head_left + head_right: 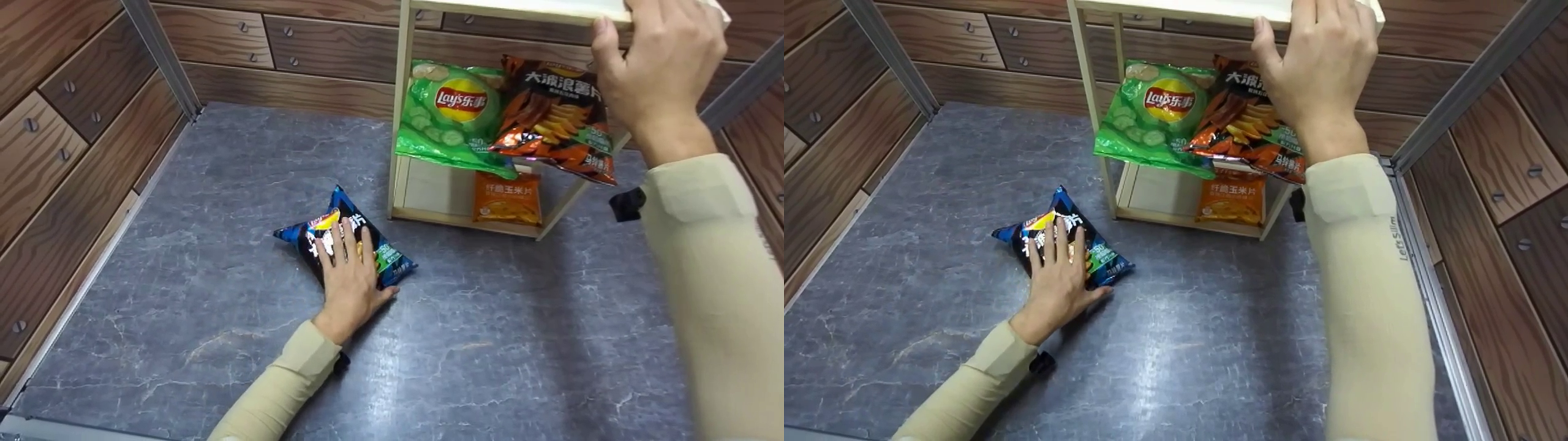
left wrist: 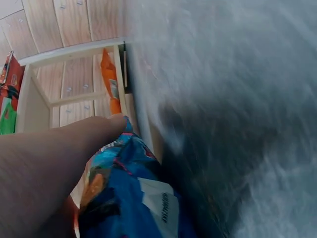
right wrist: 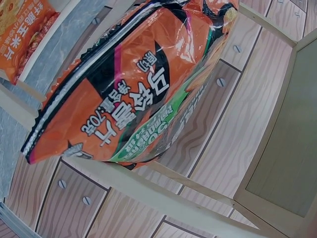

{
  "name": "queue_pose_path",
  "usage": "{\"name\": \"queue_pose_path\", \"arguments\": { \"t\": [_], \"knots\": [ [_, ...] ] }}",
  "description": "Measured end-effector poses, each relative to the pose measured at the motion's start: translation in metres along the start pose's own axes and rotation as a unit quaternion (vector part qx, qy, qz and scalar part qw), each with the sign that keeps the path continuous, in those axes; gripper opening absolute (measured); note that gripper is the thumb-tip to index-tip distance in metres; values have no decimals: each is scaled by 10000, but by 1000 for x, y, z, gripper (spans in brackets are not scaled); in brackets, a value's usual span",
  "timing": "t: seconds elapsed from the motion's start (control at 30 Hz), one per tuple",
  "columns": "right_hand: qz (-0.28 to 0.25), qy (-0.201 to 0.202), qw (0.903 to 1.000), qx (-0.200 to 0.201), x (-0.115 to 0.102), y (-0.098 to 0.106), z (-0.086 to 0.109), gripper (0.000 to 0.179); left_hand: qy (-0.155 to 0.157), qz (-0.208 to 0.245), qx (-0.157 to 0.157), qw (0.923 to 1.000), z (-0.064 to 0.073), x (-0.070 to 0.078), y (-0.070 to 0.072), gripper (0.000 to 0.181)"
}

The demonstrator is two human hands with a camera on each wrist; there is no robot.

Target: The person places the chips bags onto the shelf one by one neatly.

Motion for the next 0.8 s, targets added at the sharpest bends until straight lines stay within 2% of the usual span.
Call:
{"name": "queue_pose_path", "arguments": {
  "t": [0.13, 0.27, 0.63, 0.8],
  "knots": [
    [-16, 180, 9998, 74, 2, 0, 0, 61, -47, -170, 106, 9998, -1, 0, -2, 126],
    [-25, 96, 9999, 95, 4, -2, 0, 62, -79, -269, 160, 9995, -2, 0, -4, 125],
    [-26, -7, 10000, 58, 1, -3, 2, 58, -112, -142, 409, 9990, -3, -2, -6, 115],
    [-37, -102, 9999, 47, 0, -1, 2, 56, -201, 107, 889, 9958, 1, -5, -1, 106]
  ]
}}
Point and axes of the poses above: each hand's wrist, its own z-axis away from the middle knuckle, its own y-axis out of the back of the hand, x = y × z, the point moved 6 cm from there along -z, towards the middle knuckle, and after that the axes turned 4 degrees about -z, right-handed, at the moved point
